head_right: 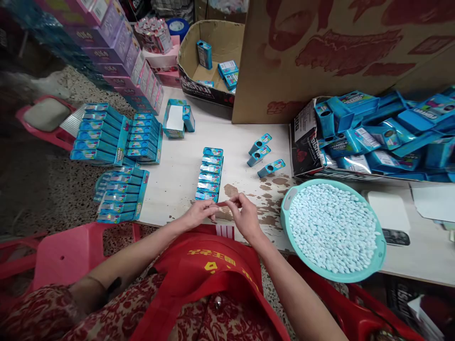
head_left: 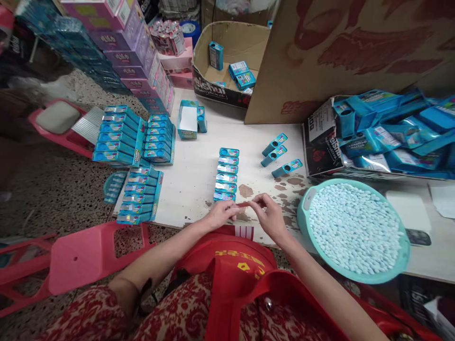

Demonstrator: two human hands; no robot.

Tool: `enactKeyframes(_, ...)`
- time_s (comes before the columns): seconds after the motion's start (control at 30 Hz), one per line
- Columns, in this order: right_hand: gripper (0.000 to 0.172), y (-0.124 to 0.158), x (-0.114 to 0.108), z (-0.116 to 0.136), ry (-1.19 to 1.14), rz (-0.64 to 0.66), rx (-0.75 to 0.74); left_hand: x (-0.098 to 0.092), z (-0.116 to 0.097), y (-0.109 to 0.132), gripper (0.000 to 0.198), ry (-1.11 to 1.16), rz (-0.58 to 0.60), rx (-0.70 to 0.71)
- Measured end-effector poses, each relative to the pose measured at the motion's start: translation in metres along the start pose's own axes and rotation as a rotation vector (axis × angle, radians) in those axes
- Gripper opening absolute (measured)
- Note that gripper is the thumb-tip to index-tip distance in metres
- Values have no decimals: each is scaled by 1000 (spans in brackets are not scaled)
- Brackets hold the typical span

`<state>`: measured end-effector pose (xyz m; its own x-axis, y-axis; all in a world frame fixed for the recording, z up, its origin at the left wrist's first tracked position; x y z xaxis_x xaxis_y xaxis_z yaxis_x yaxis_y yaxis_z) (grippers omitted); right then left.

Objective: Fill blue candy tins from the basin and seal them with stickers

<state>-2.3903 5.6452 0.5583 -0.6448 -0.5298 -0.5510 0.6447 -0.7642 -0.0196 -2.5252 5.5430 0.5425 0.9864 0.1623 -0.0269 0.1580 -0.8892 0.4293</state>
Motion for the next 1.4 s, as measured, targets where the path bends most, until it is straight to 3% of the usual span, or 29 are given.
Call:
enactKeyframes(0.17, 31, -33, 16, 4, -226, -56, 160, -43, -21, -20, 28, -77, -108, 24)
enactKeyframes(0.27, 28, -50, 25, 8, -271, -79, 167, -62, -34, -26, 33, -169, -50, 43)
enactKeyframes(0.4, 23, -83, 43, 8, -196, -131, 188, -87, -49, -43, 35, -247, -82, 61)
enactKeyframes(0.53, 20, -129, 67, 3, -95, -224, 241, -120, -59, -77, 31, -297, -152, 56)
enactKeyframes(0.7, 17, -172, 85, 0, -21, -302, 233, -153, -65, -114, 23, -205, -162, 27)
enactKeyframes(0.9, 14, -183, 96, -12, 50, -345, 223, -152, -60, -131, 20, -133, -153, -47)
enactKeyframes(1.1, 16, -178, 103, -21, 108, -348, 211, -141, -35, -138, 26, -124, -205, -183)
enactKeyframes(1.27, 20, -176, 96, -14, 149, -334, 180, -144, -17, -130, 24, -251, -388, -221)
enactKeyframes(1.4, 33, -175, 96, -14, 145, -308, 198, -136, -19, -125, 38, -267, -551, -114)
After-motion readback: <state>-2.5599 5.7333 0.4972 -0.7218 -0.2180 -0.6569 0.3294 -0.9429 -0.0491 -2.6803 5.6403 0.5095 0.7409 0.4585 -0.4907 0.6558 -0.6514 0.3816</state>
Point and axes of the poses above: each hand's wrist, its own y-axis away from the middle knuckle, its own x-axis out of the palm, z = x × y, the point moved 2 cm from there along -y, towards the middle knuckle, and after that the axes turned 8 degrees about y, right-handed, at the moved point
